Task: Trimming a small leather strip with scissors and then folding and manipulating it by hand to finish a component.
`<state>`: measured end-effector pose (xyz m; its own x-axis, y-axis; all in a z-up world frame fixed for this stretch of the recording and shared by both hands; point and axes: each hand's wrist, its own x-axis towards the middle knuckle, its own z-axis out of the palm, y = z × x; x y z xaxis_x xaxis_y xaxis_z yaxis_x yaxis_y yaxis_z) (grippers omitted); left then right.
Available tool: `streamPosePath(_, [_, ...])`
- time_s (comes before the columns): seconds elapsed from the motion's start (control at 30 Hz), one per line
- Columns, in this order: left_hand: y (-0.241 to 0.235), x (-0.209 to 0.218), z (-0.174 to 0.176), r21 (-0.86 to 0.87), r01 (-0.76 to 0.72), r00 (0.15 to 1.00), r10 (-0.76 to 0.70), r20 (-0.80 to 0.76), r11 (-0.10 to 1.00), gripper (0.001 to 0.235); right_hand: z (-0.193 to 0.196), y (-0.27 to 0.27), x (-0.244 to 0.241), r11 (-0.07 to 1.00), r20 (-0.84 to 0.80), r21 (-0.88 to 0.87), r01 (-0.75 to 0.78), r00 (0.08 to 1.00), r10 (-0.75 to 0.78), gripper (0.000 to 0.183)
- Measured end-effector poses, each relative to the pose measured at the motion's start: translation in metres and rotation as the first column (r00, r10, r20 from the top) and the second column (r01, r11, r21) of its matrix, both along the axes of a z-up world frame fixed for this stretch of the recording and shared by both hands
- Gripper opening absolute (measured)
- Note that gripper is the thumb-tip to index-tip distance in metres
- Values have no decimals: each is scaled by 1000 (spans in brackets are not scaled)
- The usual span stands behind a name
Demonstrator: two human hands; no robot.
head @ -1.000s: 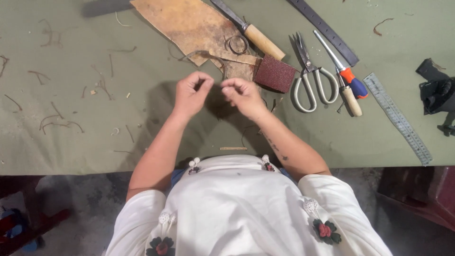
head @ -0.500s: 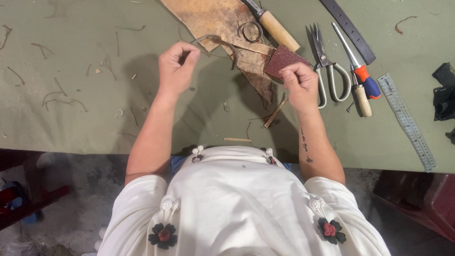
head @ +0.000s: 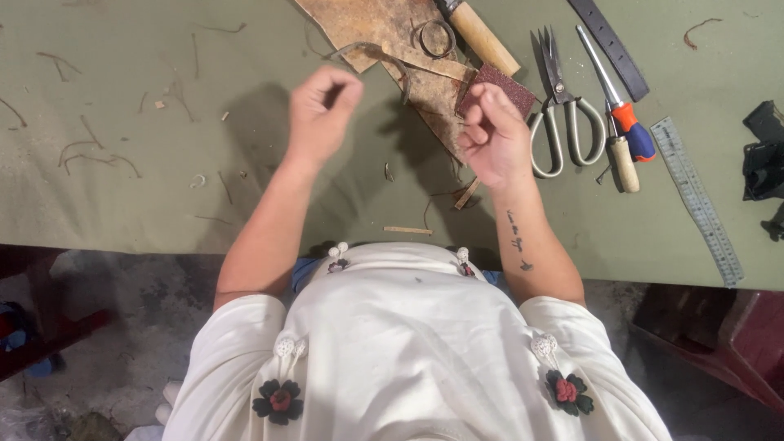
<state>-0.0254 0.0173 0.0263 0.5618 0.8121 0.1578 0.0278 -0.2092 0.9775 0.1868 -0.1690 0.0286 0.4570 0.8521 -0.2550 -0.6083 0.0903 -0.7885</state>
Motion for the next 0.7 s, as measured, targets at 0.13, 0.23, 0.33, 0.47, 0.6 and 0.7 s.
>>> streamPosePath(0.13, [-18, 9, -6, 21, 120, 992, -121, 33, 993, 8, 6, 14, -10, 998, -259, 35, -50, 964, 57, 5])
streamPosePath(0.23, [-32, 14, -3, -49, 201, 979, -202, 0, 978, 3, 10, 19, -14, 995, -289, 49, -91, 952, 102, 4])
streamPosePath(0.33, [-44, 20, -9, -106, 269, 963, -271, -5, 957, 10, 14, 23, -19, 994, -297, 46, -97, 949, 106, 4])
streamPosePath(0.47, [-51, 25, -17, -110, 303, 953, -299, 52, 947, 18, 10, 24, -22, 991, -300, 75, -113, 945, 131, 5])
streamPosePath(0.6, [-53, 31, -24, -106, 315, 949, -310, 62, 943, 28, 5, 26, -27, 989, -317, 93, -113, 938, 137, 8])
streamPosePath(0.7, [-57, 37, -26, -100, 363, 932, -361, 34, 927, 21, -10, 27, -30, 989, -294, 71, -128, 945, 143, 9])
